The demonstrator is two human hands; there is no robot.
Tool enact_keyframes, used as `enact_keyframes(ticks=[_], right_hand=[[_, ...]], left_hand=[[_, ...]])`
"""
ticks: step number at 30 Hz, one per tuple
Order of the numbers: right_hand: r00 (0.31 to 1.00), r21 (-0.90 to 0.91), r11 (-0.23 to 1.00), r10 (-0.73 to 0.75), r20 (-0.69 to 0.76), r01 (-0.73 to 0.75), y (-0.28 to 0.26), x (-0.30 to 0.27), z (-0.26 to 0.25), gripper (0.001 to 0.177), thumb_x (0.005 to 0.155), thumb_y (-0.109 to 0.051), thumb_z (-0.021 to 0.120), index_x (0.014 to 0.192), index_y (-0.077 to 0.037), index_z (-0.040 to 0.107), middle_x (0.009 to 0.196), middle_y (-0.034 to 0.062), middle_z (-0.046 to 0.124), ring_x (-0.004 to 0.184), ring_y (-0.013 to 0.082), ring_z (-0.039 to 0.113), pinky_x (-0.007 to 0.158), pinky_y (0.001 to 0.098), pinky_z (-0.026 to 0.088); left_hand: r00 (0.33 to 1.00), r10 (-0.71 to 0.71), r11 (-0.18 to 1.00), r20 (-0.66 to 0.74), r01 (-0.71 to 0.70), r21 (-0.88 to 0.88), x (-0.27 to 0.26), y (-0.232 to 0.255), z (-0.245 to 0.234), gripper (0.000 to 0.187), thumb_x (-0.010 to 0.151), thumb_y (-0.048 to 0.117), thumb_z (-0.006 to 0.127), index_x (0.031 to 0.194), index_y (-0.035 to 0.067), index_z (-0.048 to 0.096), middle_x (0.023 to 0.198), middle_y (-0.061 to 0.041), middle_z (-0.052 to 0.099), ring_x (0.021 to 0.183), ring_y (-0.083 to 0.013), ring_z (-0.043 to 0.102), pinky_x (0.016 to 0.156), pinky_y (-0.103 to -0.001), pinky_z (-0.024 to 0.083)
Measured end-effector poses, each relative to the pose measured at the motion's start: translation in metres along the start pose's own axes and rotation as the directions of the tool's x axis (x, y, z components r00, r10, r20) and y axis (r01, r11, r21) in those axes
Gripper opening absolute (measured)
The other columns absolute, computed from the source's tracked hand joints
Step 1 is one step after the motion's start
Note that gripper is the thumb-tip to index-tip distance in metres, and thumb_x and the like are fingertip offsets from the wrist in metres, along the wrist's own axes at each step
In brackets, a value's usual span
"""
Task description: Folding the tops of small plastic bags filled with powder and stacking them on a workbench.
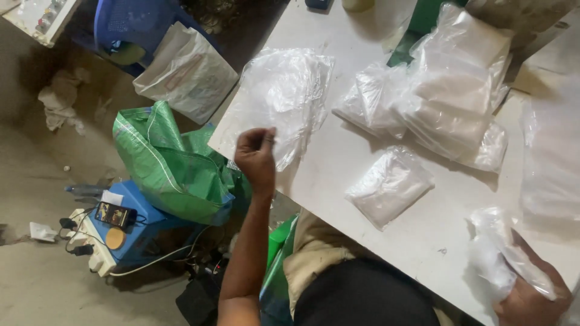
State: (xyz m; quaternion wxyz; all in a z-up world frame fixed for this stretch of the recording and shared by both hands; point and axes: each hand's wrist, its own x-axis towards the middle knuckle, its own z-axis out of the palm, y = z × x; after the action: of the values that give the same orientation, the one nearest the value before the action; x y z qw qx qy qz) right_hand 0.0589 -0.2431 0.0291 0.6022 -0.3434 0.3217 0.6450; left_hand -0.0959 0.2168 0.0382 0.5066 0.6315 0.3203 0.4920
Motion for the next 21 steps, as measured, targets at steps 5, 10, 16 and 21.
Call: enact_keyframes(ticks=[5, 10, 16, 21], right_hand=[[0.671, -0.457, 0.734, -0.664, -0.330, 0.502, 0.002, 0.035, -0.058, 0.036, 0.119, -0.039, 0.051, 0.140, -0.012, 0.064, 0.101, 0.0072, 0.061, 0.093, 0.0221, 0.062, 0.088, 0.0309, 0.050], [0.105, -0.819, 0.092, -0.994, -0.039, 0.567, 0.063, 0.007, 0.051, 0.029, 0.108, 0.006, 0.063, 0.137, 0.007, 0.066, 0.125, 0.0194, 0.068, 0.112, 0.0244, 0.065, 0.099, 0.0273, 0.049], [0.098, -0.766, 0.161, -0.987, -0.128, 0.623, 0.074, 0.005, 0.060, 0.028, 0.104, -0.003, 0.070, 0.133, -0.001, 0.068, 0.124, 0.0128, 0.069, 0.112, 0.0156, 0.065, 0.094, 0.0240, 0.053], [0.280, -0.714, 0.332, -0.940, -0.195, 0.616, 0.073, -0.012, 0.068, 0.035, 0.099, 0.005, 0.061, 0.133, 0.005, 0.066, 0.126, 0.0193, 0.068, 0.111, 0.0263, 0.065, 0.091, 0.0318, 0.050]], left_hand=[[0.963, -0.245, 0.837, -0.108, 0.266, 0.478, 0.045, -0.052, -0.053, 0.024, 0.077, 0.024, 0.092, 0.091, 0.011, 0.077, 0.083, 0.001, 0.074, 0.071, -0.0095, 0.061, 0.061, -0.025, 0.053], [0.989, 0.119, 0.771, 0.093, -0.151, 0.619, 0.047, -0.057, -0.060, 0.013, 0.096, 0.016, 0.075, 0.091, 0.007, 0.067, 0.089, -0.007, 0.066, 0.085, -0.0233, 0.061, 0.073, -0.039, 0.051], [0.988, -0.048, 0.685, 0.147, -0.075, 0.725, 0.054, -0.079, -0.074, 0.029, 0.085, 0.030, 0.083, 0.099, 0.009, 0.069, 0.099, -0.007, 0.065, 0.094, -0.0255, 0.059, 0.080, -0.040, 0.047], [0.892, 0.415, 0.607, 0.180, -0.419, 0.675, 0.028, -0.022, -0.054, 0.004, 0.096, 0.002, 0.069, 0.096, -0.002, 0.071, 0.100, -0.015, 0.067, 0.099, -0.0333, 0.060, 0.088, -0.049, 0.048]])
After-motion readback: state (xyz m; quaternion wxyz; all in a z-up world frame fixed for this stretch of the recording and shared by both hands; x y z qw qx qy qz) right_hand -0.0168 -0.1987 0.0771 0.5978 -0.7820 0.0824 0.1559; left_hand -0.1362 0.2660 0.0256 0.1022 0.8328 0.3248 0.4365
